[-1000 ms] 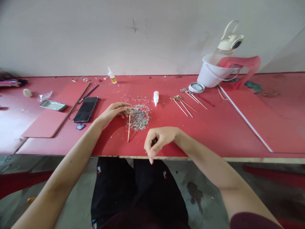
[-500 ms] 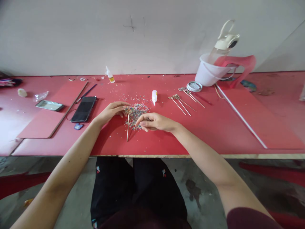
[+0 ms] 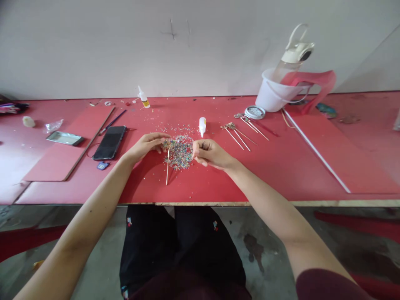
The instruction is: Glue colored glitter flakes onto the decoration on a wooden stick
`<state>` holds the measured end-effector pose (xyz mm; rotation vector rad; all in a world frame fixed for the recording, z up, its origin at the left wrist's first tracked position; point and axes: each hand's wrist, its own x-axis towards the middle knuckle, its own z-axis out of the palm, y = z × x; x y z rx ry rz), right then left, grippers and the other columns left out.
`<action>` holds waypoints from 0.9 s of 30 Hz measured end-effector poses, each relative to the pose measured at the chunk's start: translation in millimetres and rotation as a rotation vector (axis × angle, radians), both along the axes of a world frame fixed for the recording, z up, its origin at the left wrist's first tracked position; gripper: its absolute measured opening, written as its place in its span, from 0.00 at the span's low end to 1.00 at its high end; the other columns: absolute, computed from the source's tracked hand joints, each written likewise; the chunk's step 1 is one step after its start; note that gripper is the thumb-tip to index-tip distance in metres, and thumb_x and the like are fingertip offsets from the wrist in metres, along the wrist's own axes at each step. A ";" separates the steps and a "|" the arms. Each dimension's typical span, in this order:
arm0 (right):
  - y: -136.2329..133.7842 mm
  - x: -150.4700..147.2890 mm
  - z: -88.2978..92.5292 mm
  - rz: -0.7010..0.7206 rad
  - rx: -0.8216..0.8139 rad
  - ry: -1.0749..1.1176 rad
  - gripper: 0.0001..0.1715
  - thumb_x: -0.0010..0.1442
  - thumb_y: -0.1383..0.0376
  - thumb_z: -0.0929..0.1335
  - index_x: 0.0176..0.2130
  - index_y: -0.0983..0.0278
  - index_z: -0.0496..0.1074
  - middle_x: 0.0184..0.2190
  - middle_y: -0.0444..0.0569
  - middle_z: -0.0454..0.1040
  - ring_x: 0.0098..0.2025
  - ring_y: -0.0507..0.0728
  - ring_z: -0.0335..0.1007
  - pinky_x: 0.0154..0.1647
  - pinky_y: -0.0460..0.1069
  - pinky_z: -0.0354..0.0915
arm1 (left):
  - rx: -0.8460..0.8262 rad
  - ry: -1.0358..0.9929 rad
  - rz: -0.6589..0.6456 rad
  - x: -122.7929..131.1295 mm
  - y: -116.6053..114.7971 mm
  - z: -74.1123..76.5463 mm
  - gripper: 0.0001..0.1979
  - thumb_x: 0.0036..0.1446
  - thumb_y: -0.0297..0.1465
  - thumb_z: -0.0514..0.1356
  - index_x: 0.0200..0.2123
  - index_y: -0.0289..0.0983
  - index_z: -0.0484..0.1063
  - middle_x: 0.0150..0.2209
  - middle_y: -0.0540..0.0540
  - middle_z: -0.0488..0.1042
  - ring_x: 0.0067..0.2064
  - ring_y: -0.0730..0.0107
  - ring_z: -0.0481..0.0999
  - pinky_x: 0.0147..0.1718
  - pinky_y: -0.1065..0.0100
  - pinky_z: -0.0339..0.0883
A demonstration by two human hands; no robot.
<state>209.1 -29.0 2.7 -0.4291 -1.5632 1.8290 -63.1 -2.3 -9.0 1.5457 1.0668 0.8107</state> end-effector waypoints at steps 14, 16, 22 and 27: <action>-0.9 4.8 5.8 0.178 0.020 -0.017 0.13 0.62 0.58 0.69 0.32 0.66 0.73 0.19 0.43 0.75 0.15 0.43 0.47 0.15 0.44 0.42 | 0.008 -0.004 -0.004 -0.8 -0.8 -0.8 0.16 0.62 0.36 0.59 0.50 0.35 0.73 0.37 0.43 0.78 0.32 0.75 0.76 0.32 0.74 0.70; -1.3 5.3 5.1 0.179 0.014 -0.026 0.15 0.63 0.58 0.69 0.30 0.66 0.71 0.16 0.42 0.73 0.14 0.43 0.46 0.15 0.44 0.42 | 0.008 -0.004 -0.005 -1.2 -0.7 -0.9 0.16 0.61 0.36 0.59 0.49 0.35 0.74 0.37 0.43 0.78 0.32 0.75 0.76 0.32 0.74 0.70; 0.4 6.9 0.8 0.114 0.045 -0.031 0.21 0.62 0.55 0.68 0.24 0.65 0.68 0.10 0.39 0.66 0.13 0.44 0.51 0.16 0.44 0.45 | -0.003 -0.012 -0.006 -1.3 -0.5 -1.5 0.16 0.61 0.36 0.59 0.49 0.35 0.74 0.34 0.45 0.77 0.32 0.75 0.76 0.32 0.75 0.69; -3.9 6.3 6.3 0.232 0.113 0.049 0.29 0.65 0.54 0.65 0.18 0.65 0.66 0.08 0.38 0.60 0.12 0.43 0.49 0.18 0.44 0.47 | -0.008 -0.012 -0.007 -1.1 -0.2 -1.7 0.15 0.61 0.36 0.59 0.49 0.36 0.74 0.36 0.44 0.77 0.32 0.75 0.76 0.31 0.75 0.69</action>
